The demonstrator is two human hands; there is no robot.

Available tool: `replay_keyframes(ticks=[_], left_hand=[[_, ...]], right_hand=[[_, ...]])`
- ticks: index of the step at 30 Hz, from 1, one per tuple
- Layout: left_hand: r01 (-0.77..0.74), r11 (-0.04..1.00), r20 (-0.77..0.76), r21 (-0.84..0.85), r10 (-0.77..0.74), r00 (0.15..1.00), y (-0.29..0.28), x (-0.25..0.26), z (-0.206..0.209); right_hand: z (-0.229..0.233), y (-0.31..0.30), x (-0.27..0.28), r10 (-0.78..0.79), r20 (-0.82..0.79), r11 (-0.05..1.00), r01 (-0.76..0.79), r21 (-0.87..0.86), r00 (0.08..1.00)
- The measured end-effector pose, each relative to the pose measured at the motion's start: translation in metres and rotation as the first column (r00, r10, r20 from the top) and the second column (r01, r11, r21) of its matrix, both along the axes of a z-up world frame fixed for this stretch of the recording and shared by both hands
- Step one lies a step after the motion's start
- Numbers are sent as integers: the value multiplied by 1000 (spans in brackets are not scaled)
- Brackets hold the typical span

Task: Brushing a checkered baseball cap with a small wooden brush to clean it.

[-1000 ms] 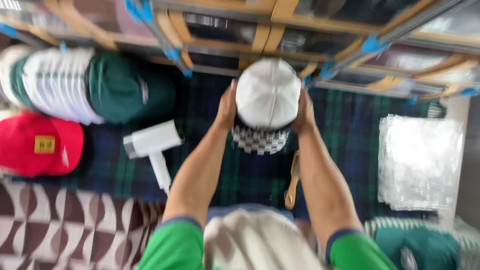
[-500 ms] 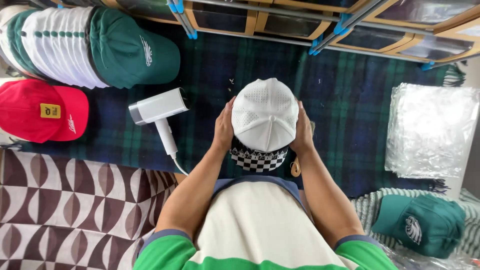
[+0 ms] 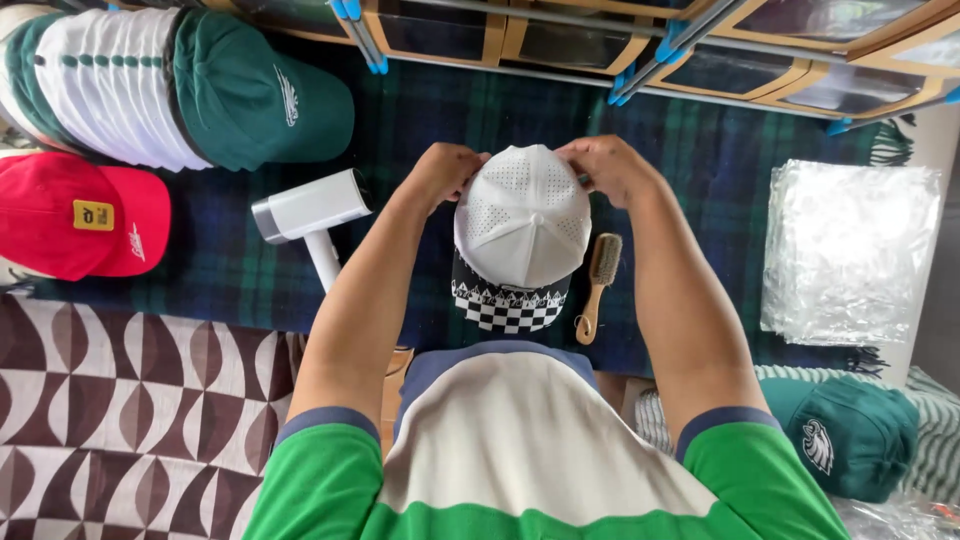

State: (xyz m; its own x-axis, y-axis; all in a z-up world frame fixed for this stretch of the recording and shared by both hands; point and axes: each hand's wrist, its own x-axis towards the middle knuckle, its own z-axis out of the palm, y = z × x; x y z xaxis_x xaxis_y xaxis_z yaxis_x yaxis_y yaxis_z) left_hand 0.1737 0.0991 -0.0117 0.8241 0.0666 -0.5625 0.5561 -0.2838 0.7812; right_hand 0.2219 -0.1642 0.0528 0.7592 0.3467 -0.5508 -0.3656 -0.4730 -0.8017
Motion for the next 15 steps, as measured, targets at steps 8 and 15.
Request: replay_keyframes(ticks=[8, 15], left_hand=[[41, 999, -9, -9, -41, 999, 4, 1, 19], [123, 990, -5, 74, -123, 992, 2, 14, 43]], right_hand=[[5, 8, 28, 30, -198, 992, -5, 128, 980], [8, 12, 46, 186, -155, 982, -188, 6, 970]])
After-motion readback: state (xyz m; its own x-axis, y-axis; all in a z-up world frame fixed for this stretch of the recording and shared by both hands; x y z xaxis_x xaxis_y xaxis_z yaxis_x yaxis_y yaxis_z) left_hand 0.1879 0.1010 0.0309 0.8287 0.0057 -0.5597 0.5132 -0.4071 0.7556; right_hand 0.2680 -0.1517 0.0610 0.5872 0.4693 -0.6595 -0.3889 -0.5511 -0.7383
